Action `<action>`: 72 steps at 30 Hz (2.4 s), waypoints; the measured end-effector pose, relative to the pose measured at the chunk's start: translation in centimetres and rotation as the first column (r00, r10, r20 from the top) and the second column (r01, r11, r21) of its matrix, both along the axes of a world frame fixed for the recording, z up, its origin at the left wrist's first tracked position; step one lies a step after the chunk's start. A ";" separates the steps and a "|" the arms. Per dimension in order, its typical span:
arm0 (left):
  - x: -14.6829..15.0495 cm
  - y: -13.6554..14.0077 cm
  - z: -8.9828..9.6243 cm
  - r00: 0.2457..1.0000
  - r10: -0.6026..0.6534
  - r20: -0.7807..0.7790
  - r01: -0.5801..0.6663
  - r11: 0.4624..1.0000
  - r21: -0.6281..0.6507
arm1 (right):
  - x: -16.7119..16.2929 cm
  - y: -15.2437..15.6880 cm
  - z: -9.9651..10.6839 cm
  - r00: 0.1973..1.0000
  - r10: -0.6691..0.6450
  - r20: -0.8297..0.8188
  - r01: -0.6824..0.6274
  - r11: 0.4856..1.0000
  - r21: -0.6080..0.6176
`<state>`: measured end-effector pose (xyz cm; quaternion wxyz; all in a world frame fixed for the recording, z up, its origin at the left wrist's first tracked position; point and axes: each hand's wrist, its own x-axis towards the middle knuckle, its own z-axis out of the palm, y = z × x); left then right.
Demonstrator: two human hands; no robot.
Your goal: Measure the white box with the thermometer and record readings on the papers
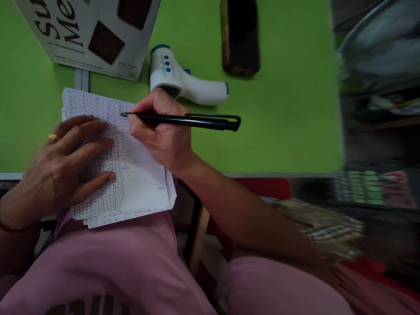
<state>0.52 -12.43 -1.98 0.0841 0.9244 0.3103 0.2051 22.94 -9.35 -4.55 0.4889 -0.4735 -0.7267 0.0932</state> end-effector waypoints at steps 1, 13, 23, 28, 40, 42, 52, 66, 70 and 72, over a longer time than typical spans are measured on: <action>0.0 0.0 0.0 1.000 -0.002 0.001 0.002 1.000 0.003 | -0.1 0.0 0.0 1.000 -0.019 0.009 0.019 1.000 0.008; 0.0 0.0 -0.1 1.000 -0.005 0.003 0.005 1.000 0.008 | -0.7 -0.4 0.5 1.000 0.005 0.003 -0.005 0.998 0.070; -0.1 0.0 -0.2 1.000 -0.003 0.009 0.004 1.000 -0.023 | -0.4 -0.1 0.1 0.999 -0.044 -0.014 0.044 0.997 0.069; -0.1 0.0 -0.3 1.000 -0.004 -0.011 0.005 1.000 0.015 | -0.5 -0.2 0.4 0.997 -0.072 0.031 0.071 0.997 0.025; 0.0 0.0 -0.1 0.999 0.005 0.044 -0.004 0.999 -0.033 | -0.7 -0.4 0.6 0.998 -0.056 0.013 0.056 0.998 0.032; 0.0 0.0 -0.2 0.999 0.006 0.046 -0.005 0.999 -0.032 | -0.7 -0.5 0.6 0.997 -0.075 0.034 0.075 0.997 0.003; 0.0 0.0 -0.1 0.999 0.004 0.036 -0.004 1.000 -0.009 | -0.9 -0.5 0.7 0.994 -0.107 0.011 0.106 0.994 0.020; 0.0 0.0 -0.2 0.999 0.016 0.028 -0.016 1.000 0.004 | -0.1 -0.3 0.1 0.996 -0.073 -0.042 0.072 0.997 -0.030; -0.1 0.0 -0.2 0.999 0.010 0.034 -0.010 1.000 0.002 | -0.4 -0.3 0.4 0.995 -0.083 -0.051 0.084 0.996 0.021; 0.0 0.0 -0.2 0.999 0.015 0.041 -0.015 1.000 0.001 | -0.7 -0.4 0.5 0.994 -0.094 -0.050 0.097 0.994 0.057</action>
